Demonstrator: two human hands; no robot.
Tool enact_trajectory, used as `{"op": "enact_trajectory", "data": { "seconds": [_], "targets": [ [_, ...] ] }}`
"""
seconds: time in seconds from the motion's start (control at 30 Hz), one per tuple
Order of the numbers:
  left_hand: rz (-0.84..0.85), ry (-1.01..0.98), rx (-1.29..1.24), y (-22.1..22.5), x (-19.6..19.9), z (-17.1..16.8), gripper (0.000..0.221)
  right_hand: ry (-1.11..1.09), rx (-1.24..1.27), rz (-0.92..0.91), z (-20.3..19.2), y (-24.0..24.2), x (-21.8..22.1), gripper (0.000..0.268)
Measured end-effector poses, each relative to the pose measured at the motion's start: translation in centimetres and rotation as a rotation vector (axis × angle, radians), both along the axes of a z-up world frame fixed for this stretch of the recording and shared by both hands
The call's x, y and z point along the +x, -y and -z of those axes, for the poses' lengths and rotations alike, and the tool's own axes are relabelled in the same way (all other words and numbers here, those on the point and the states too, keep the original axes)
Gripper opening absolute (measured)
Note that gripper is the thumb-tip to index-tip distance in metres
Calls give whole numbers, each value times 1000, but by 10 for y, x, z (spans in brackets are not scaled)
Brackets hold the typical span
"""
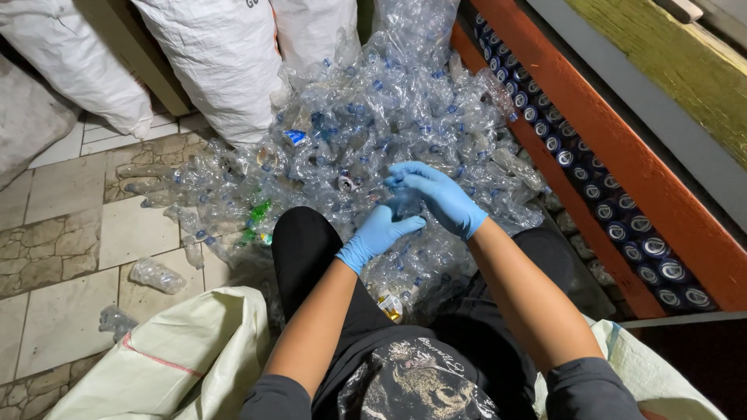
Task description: Sorting plastic bottles by removing their caps and placing them into a collection bag
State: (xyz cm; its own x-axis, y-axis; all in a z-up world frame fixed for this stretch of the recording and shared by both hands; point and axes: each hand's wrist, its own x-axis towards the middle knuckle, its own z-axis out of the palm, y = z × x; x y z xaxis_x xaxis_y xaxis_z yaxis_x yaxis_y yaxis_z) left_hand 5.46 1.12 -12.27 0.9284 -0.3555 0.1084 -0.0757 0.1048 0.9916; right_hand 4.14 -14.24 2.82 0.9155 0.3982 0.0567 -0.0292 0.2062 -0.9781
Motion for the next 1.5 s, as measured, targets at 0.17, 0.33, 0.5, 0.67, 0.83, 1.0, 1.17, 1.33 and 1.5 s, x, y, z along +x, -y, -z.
{"op": "enact_trajectory", "data": {
  "seconds": [0.17, 0.33, 0.5, 0.67, 0.83, 1.0, 1.17, 1.33, 1.5],
  "targets": [
    [26, -65, -220, 1, -12, -10, 28, 9, 103, -87, -8, 8, -7, 54],
    [95, -80, -219, -6, -20, -39, 39, 94, 110, -76, 8, 12, 2, 74],
    [143, -64, -225, 4, -4, 1, 63, 168, -28, 30, 3, 16, -7, 48],
    [53, 49, -184, 20, -10, -10, 54, 153, 8, 192, 13, 25, -3, 36],
    [-113, 183, -43, 26, -20, -44, 47, 131, 81, 378, 35, 35, 12, 30],
    [-395, 399, 181, 27, -39, -69, 83, 142, 47, 501, 37, 33, 8, 27],
    [-513, 473, 340, 18, -48, -68, 77, 223, -80, 563, 40, 22, 3, 38],
    [-525, 379, 346, -4, -62, -67, 67, 213, -63, 386, 52, 19, 5, 25],
    [-558, 312, 332, -51, -81, -67, 53, 228, -176, 117, 18, 10, -26, 16]
  ]
}}
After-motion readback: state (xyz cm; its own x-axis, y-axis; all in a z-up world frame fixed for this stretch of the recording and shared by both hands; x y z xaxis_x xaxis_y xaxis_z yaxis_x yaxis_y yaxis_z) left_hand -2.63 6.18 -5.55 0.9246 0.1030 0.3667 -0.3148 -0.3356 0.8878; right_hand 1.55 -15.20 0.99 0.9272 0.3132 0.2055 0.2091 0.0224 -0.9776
